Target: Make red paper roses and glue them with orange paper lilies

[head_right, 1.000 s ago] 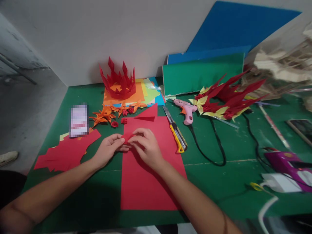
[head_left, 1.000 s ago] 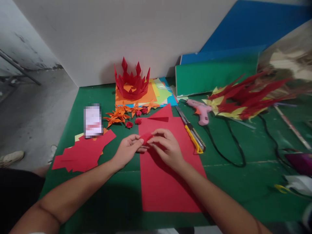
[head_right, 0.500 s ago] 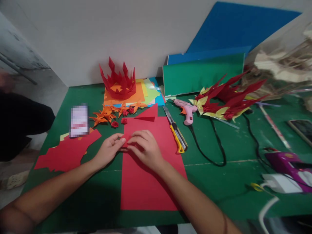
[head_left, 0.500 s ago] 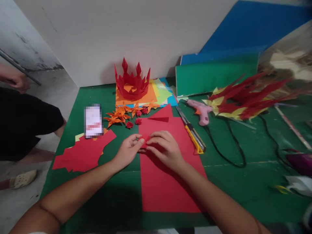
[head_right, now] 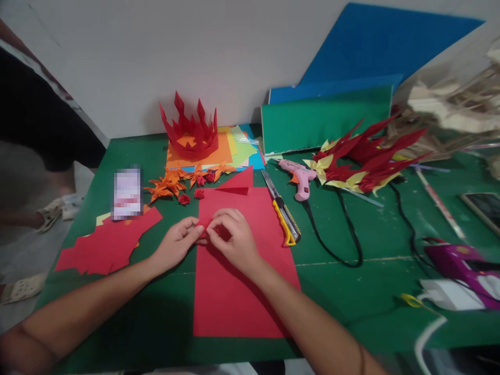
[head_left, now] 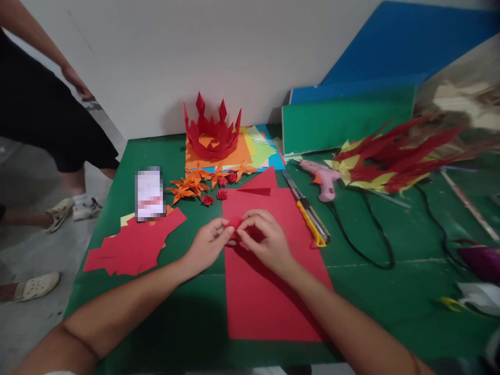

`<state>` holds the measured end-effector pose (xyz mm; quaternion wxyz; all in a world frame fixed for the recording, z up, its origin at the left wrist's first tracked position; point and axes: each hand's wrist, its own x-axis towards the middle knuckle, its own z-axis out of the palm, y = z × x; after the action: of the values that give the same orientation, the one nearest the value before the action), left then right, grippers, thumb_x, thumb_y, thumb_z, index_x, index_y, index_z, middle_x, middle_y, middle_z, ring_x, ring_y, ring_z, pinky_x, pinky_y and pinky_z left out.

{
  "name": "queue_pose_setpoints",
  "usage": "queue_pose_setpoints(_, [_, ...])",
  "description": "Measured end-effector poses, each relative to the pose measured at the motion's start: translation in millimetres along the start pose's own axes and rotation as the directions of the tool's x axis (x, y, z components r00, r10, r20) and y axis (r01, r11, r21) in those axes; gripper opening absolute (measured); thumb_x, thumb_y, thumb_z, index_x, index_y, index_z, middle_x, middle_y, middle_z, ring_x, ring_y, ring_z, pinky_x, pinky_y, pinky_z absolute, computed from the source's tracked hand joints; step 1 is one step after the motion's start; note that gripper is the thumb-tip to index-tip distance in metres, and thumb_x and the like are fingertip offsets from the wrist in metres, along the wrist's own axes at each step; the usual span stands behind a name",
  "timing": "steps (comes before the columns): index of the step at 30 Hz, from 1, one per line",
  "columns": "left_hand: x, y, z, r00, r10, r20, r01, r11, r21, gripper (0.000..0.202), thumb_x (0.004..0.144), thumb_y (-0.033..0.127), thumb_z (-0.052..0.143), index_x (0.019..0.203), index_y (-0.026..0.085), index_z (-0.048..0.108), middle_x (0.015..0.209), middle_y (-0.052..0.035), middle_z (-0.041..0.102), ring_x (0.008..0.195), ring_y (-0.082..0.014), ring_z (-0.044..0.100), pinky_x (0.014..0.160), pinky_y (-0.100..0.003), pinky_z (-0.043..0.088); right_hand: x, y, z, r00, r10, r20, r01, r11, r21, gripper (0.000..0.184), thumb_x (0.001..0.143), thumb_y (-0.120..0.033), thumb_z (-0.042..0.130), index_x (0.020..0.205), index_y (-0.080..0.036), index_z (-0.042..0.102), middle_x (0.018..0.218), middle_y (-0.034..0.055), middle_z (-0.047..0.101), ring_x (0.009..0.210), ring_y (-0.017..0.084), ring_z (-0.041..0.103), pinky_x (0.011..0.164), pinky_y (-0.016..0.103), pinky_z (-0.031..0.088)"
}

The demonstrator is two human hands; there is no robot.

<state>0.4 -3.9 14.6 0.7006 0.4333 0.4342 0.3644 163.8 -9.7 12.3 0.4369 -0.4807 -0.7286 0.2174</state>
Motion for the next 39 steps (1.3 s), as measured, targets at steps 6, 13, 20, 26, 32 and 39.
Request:
queue_pose_setpoints(6, [-0.1, 0.1, -0.3, 0.999, -0.007, 0.033, 0.006, 1.0, 0.019, 0.04, 0.072, 0.053, 0.068, 0.083, 0.016, 0.057, 0.072, 0.0016, 0.063, 0.065, -0.0107, 0.065, 0.072, -0.027, 0.056, -1.7, 1.0, 2.9, 1.0, 0.018, -0.006, -0.018, 0.998, 0.053, 0.01, 0.083, -0.019, 0.058, 0.074, -0.022, 0.056, 0.083, 0.0032, 0.061, 0.083, 0.019, 0.059, 0.073, 0.034, 0.047])
queue_pose_setpoints(13, [-2.0, 2.5, 0.9, 0.998, -0.019, 0.054, 0.019, 1.0, 0.012, 0.041, 0.07, 0.051, 0.071, 0.084, 0.016, 0.056, 0.066, 0.0022, 0.065, 0.062, -0.0108, 0.066, 0.071, -0.025, 0.054, -2.6, 3.3, 3.5, 1.0, 0.019, -0.018, -0.017, 0.996, 0.086, 0.01, 0.081, -0.017, 0.061, 0.074, -0.022, 0.055, 0.086, 0.003, 0.059, 0.083, 0.018, 0.059, 0.072, 0.032, 0.047])
queue_pose_setpoints(20, [-1.6, 2.9, 1.8, 0.999, -0.031, -0.01, 0.032, 0.998, 0.05, 0.038, 0.069, 0.049, 0.072, 0.079, 0.016, 0.055, 0.066, 0.0011, 0.067, 0.061, -0.0118, 0.067, 0.067, -0.025, 0.055, -4.0, 1.9, 3.8, 0.989, 0.15, 0.01, -0.148, 0.961, 0.233, 0.009, 0.082, -0.022, 0.061, 0.079, -0.022, 0.052, 0.085, 0.0025, 0.059, 0.081, 0.017, 0.059, 0.073, 0.033, 0.049])
queue_pose_setpoints(26, [-2.9, 0.5, 2.2, 0.999, 0.0, -0.054, 0.005, 0.994, 0.107, 0.028, 0.072, 0.039, 0.07, 0.08, 0.017, 0.056, 0.066, 0.0013, 0.068, 0.061, -0.012, 0.068, 0.063, -0.023, 0.054, -6.4, 5.7, 7.2, 0.963, 0.256, 0.079, -0.267, 0.893, 0.362, 0.015, 0.081, -0.026, 0.063, 0.091, -0.023, 0.052, 0.086, 0.0015, 0.056, 0.076, 0.015, 0.056, 0.069, 0.029, 0.048])
queue_pose_setpoints(32, [-8.2, 1.0, 1.3, 0.996, 0.061, -0.06, -0.046, 0.972, 0.232, 0.026, 0.077, 0.029, 0.064, 0.099, 0.021, 0.053, 0.062, 0.006, 0.066, 0.062, -0.013, 0.069, 0.064, -0.022, 0.053, -6.0, 0.6, 5.9, 0.964, 0.259, 0.056, -0.259, 0.879, 0.401, 0.017, 0.081, -0.031, 0.064, 0.083, -0.023, 0.049, 0.08, 0.0004, 0.053, 0.074, 0.015, 0.056, 0.068, 0.028, 0.049])
queue_pose_setpoints(39, [-2.6, 4.0, -4.5, 0.978, 0.192, -0.079, -0.168, 0.955, 0.242, 0.028, 0.074, 0.026, 0.068, 0.096, 0.021, 0.051, 0.083, -0.0011, 0.068, 0.076, -0.0133, 0.066, 0.07, -0.024, 0.051, -5.1, -4.2, -0.4, 0.972, 0.23, 0.055, -0.232, 0.882, 0.409, 0.016, 0.079, -0.027, 0.065, 0.086, -0.023, 0.052, 0.081, 0.0007, 0.057, 0.074, 0.015, 0.058, 0.069, 0.028, 0.051])
